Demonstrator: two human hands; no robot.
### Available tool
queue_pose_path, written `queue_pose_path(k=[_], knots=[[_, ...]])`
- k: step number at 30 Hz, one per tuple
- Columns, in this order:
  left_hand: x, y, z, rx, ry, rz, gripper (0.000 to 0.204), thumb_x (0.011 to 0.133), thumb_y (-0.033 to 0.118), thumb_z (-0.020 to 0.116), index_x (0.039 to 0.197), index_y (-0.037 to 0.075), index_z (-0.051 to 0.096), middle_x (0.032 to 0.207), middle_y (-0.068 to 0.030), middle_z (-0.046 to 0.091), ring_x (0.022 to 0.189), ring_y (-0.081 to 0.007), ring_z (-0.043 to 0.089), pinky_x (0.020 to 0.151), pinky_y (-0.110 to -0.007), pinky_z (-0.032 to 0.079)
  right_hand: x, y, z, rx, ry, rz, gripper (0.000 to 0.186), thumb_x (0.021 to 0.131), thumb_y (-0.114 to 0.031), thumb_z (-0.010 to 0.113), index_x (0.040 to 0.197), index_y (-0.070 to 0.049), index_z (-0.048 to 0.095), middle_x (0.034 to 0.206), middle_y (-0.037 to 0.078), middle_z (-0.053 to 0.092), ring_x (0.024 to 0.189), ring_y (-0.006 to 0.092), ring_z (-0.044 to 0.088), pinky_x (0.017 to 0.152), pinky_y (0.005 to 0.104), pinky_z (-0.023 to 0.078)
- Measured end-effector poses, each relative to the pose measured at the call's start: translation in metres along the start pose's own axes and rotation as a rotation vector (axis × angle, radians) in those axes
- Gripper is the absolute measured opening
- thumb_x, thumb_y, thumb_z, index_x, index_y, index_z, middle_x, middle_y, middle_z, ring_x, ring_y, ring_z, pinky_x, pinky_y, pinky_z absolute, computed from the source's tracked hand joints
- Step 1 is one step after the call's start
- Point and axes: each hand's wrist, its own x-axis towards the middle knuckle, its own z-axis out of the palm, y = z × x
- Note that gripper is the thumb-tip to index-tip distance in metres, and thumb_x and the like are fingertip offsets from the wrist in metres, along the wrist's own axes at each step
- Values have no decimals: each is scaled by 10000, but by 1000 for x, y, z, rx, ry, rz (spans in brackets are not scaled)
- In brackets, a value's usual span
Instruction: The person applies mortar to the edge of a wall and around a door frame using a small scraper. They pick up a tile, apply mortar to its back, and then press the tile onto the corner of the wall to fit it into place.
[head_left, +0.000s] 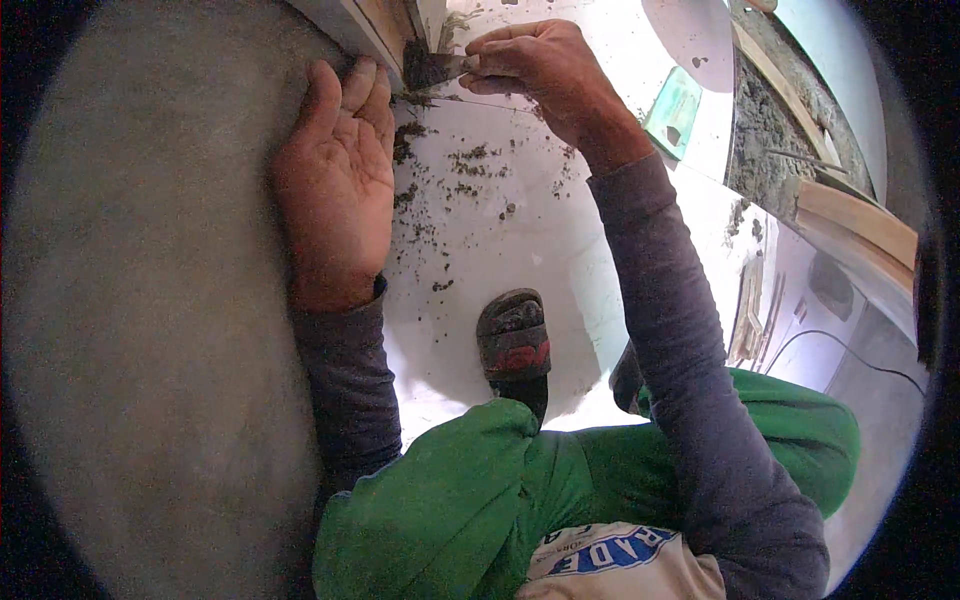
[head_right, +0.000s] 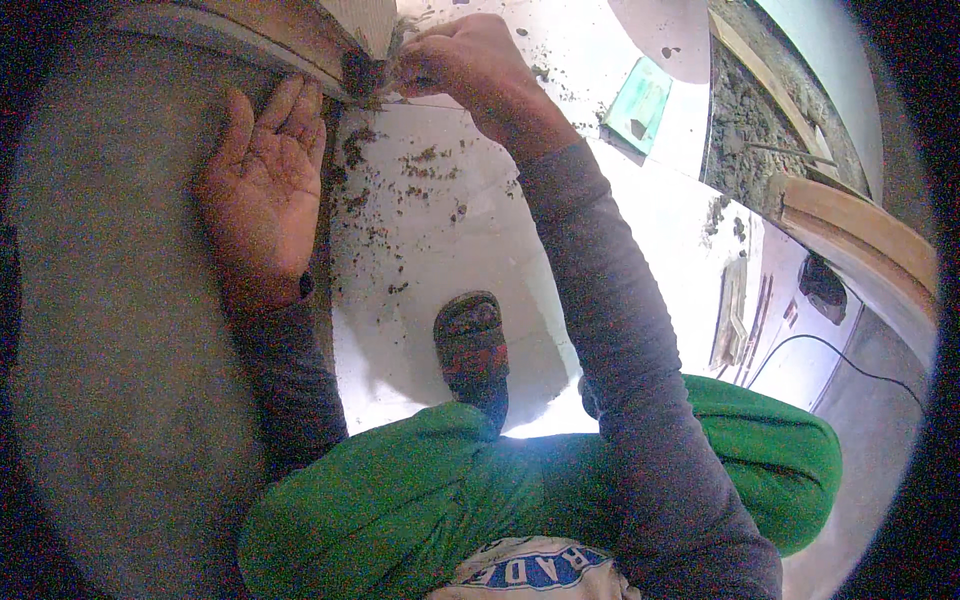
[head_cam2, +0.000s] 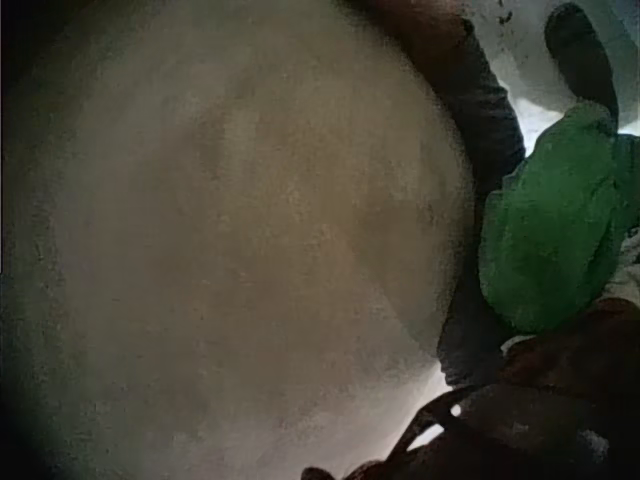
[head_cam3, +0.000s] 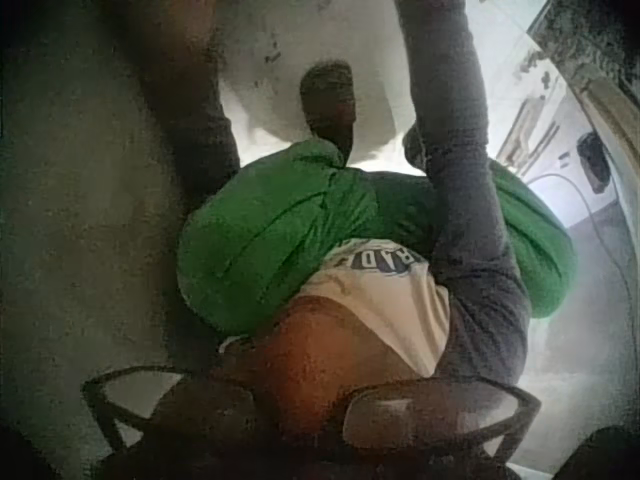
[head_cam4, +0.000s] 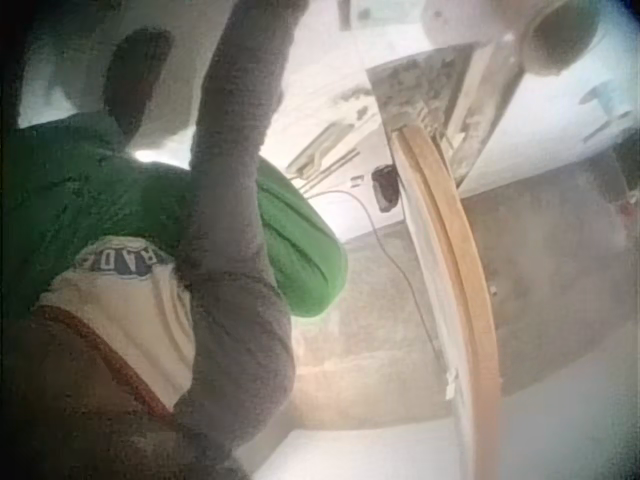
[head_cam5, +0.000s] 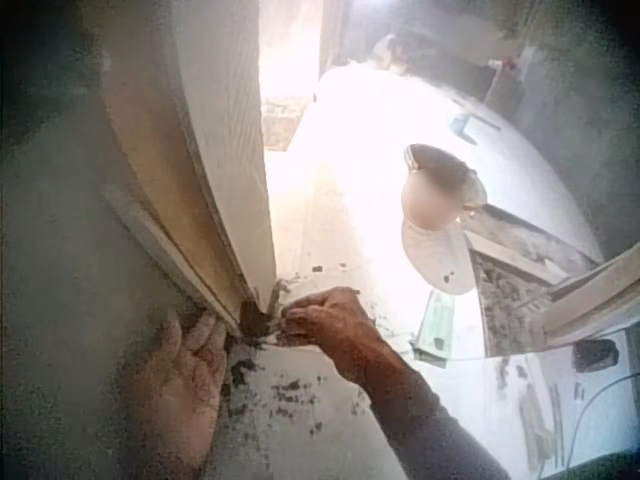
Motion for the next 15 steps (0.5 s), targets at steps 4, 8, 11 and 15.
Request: queue_pose_path(k=[4,8,11,15], knots=[[-3,-1,5,89,-22,18,771,1089,433,535,1551,-135,292,1651,-282,312,1572,-315,257,1300,-420,166,-12,-21,0,122,37,-25,333,939,-97,715,1137,169,685,1066,243,741,958,297,773,941,339,640],[-1,2,-2,105,-38,-9,821,1091,454,517,1555,-167,247,1670,-276,277,1588,-303,218,1303,-422,127,-34,-29,-22,79,-85,-168,329,951,-113,719,1114,171,684,1101,234,729,1008,300,763,935,349,642],[-1,5,-3,90,-67,-14,831,1097,448,504,1559,-179,216,1688,-268,241,1594,-303,200,1300,-421,128,-53,-28,-49,-50,58,-275,313,915,-190,753,1041,96,745,970,161,763,874,224,764,826,331,629],[-4,3,6,110,-79,-9,834,1095,438,498,1572,-168,182,1702,-273,186,1605,-336,140,1304,-441,104,-79,-32,-95,408,101,-145,352,958,-152,691,1141,148,688,1159,234,713,1056,335,745,971,396,621]])
